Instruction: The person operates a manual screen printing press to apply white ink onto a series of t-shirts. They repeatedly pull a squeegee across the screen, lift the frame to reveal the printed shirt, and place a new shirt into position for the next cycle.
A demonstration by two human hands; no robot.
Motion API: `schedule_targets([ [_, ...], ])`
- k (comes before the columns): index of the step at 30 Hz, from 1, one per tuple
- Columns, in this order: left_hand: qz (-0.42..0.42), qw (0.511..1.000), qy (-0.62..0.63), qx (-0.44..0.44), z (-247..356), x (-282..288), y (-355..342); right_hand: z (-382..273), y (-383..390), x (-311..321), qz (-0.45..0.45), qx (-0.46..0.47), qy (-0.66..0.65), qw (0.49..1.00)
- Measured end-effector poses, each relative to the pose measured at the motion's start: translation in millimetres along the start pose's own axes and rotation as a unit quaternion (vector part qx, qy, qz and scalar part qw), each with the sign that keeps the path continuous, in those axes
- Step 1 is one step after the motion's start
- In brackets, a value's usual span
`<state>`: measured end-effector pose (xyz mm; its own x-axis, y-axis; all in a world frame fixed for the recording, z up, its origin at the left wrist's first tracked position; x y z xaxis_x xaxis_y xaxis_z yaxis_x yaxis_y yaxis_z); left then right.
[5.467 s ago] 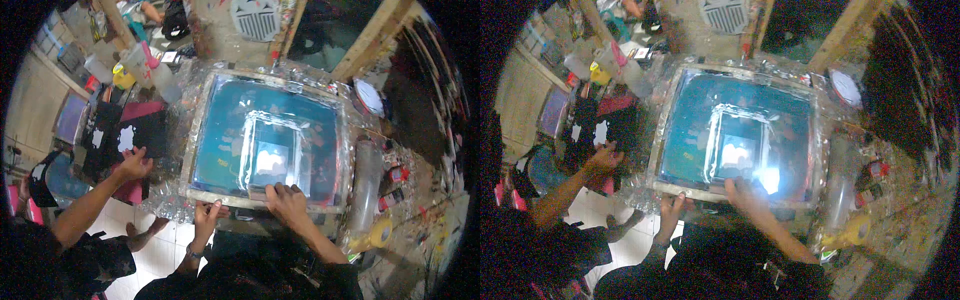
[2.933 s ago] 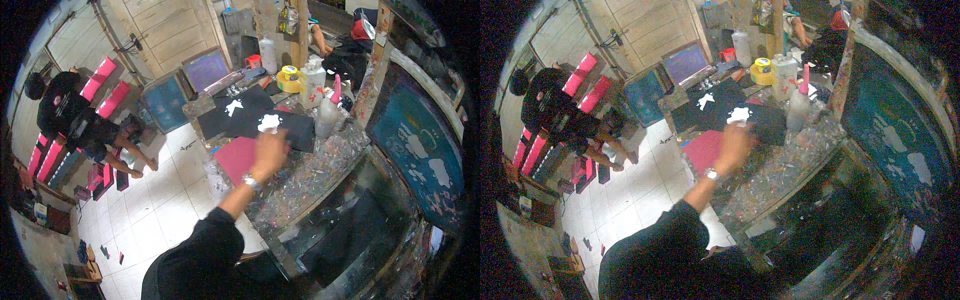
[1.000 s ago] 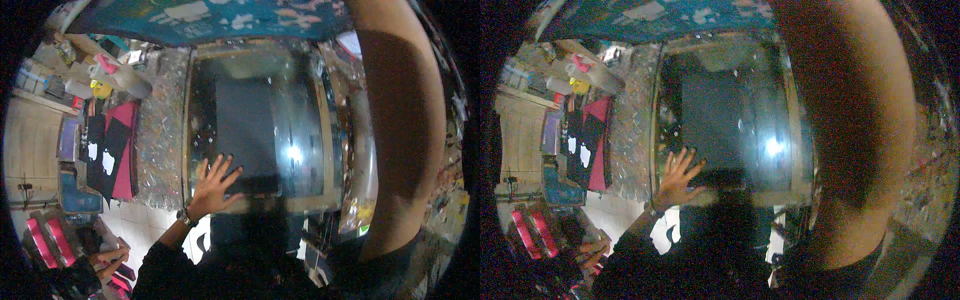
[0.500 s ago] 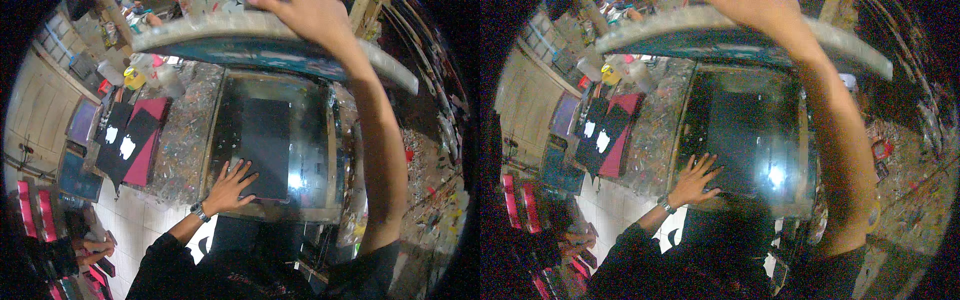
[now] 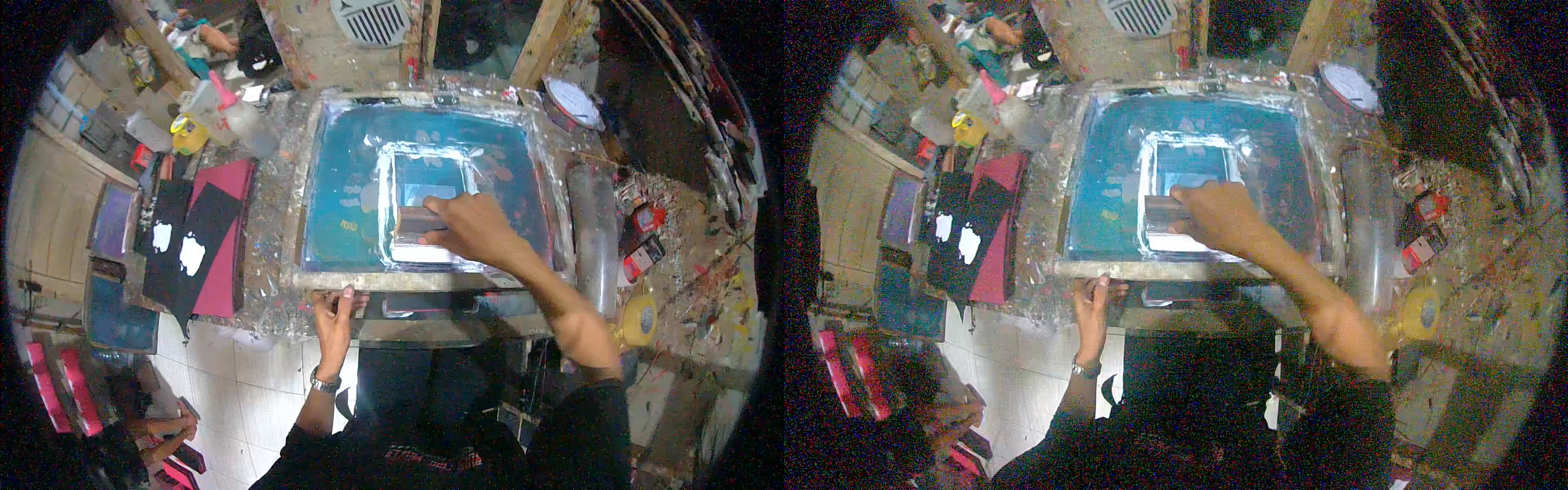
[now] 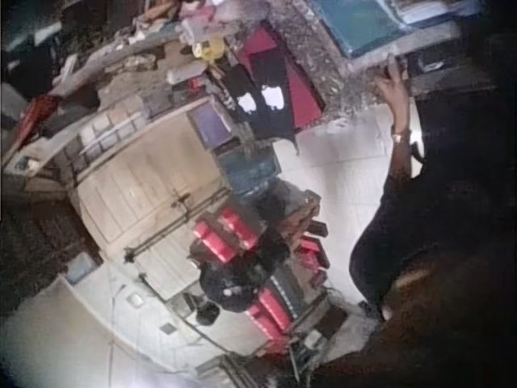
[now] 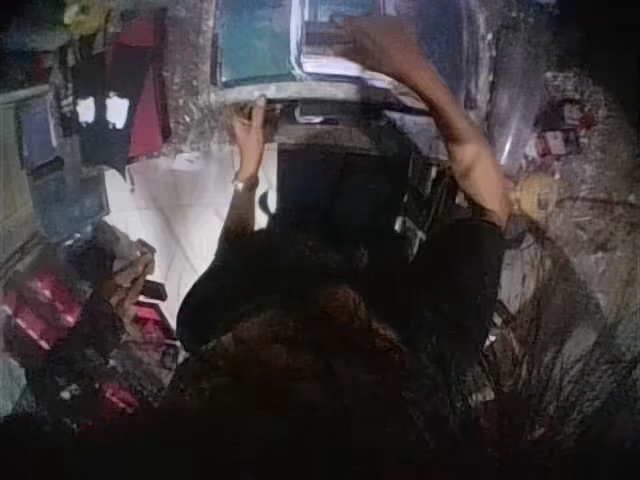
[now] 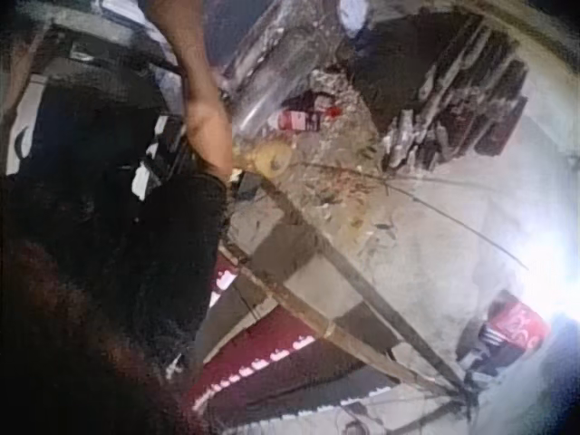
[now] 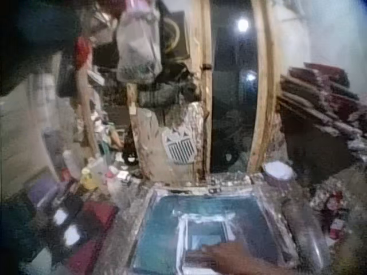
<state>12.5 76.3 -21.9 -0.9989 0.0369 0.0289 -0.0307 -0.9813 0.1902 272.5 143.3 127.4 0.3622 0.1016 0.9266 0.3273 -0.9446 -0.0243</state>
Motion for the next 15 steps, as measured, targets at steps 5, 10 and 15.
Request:
schedule_targets([
  [5, 0.038, 0.992, -0.04, -0.116, 0, 8, 6, -21, 18, -43, -0.003, 0.023, 0.088, 0.996],
  [10, -0.012, 0.995, 0.03, -0.094, -2, 3, 4, 51, -47, -41, 0.19, 0.074, 0.213, 0.956],
  [15, -0.011, 0.995, 0.03, 0.094, -16, 3, -6, 87, -95, -32, 0.117, -0.016, 0.125, 0.985],
])
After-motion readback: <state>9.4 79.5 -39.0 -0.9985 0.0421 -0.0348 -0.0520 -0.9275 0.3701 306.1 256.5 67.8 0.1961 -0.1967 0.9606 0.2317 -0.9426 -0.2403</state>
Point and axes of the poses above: each hand's wrist, its own y-axis away from the middle knuckle, its own x-axis out of the back of the hand, z = x × y, the point moved 9 cm from there along -y, towards the middle knuckle, and after that the axes turned 8 degrees about -y, right-handed, at the moved point
